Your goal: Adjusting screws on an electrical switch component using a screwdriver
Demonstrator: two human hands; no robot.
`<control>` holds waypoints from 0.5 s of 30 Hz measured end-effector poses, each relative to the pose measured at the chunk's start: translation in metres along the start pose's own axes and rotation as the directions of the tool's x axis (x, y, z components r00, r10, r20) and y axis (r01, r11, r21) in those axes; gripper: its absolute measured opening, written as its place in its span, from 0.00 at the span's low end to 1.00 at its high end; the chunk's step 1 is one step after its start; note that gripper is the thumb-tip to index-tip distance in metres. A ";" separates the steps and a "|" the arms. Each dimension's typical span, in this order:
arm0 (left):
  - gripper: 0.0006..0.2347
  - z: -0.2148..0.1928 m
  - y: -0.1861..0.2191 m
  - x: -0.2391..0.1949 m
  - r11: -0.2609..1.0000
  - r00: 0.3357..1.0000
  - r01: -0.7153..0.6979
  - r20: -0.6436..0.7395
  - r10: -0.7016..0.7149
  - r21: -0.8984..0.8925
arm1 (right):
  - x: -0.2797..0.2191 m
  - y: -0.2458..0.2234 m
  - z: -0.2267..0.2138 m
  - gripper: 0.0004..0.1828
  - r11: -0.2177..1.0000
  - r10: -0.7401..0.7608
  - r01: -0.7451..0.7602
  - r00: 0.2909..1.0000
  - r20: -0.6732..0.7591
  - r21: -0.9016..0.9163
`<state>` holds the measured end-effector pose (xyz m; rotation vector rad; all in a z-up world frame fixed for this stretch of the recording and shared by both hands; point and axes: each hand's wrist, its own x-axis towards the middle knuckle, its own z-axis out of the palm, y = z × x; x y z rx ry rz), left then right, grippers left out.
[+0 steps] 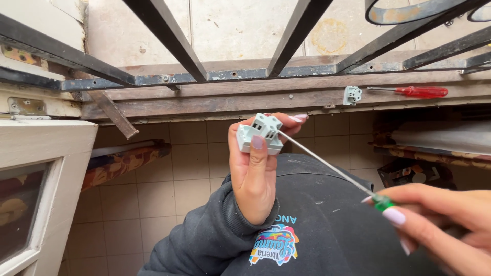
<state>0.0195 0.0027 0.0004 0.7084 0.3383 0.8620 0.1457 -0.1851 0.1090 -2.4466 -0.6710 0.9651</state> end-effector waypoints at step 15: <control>0.15 -0.018 0.031 0.030 0.920 0.928 0.095 0.302 -0.221 0.381 | 0.012 0.015 -0.016 0.23 0.996 -0.087 0.090 0.991 0.102 -0.027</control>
